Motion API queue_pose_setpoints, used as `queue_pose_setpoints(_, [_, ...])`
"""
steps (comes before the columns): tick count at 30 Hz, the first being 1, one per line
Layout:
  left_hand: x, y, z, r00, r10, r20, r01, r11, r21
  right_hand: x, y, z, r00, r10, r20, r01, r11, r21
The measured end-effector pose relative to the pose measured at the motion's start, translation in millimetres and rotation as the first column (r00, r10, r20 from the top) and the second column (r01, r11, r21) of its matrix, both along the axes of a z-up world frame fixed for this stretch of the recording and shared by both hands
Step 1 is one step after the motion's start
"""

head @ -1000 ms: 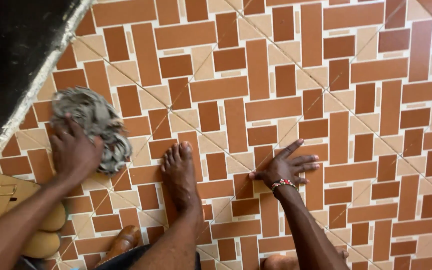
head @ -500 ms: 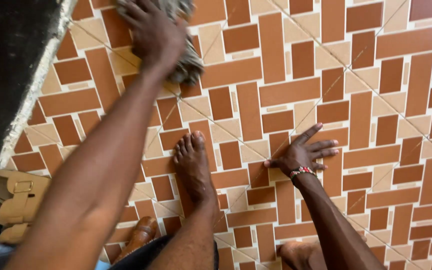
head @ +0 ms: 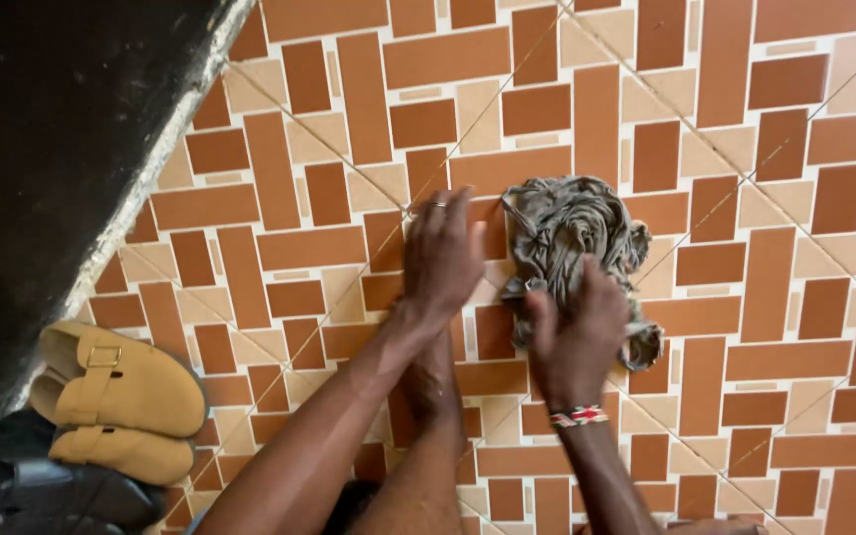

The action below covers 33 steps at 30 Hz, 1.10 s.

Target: Mopping a tiled floor manually using a wet rag.

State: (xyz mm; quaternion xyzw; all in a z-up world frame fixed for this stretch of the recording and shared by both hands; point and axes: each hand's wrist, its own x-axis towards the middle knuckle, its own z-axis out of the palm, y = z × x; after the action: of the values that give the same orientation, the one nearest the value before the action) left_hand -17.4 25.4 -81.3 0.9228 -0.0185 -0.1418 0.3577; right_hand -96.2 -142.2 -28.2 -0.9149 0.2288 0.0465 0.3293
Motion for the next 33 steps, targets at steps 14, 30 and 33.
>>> queue_pose_setpoints(14, [22.3, 1.2, 38.0, 0.942, 0.160, -0.296, -0.026, 0.911, 0.412, 109.5, -87.5, -80.7, 0.927, 0.341, -0.155, -0.373, 0.804, -0.463])
queue_pose_setpoints(30, [45.9, -6.4, 24.0, 0.964, 0.130, -0.234, 0.020, 0.836, 0.549, -87.2, 1.6, -46.0, 0.945, -0.076, -0.319, -0.072, 0.901, -0.428])
queue_pose_setpoints(33, [38.5, -9.9, 18.6, 0.916, 0.179, -0.358, 0.076, 0.801, 0.594, -83.7, 61.4, -28.4, 0.928, 0.072, -0.366, -0.197, 0.928, -0.316])
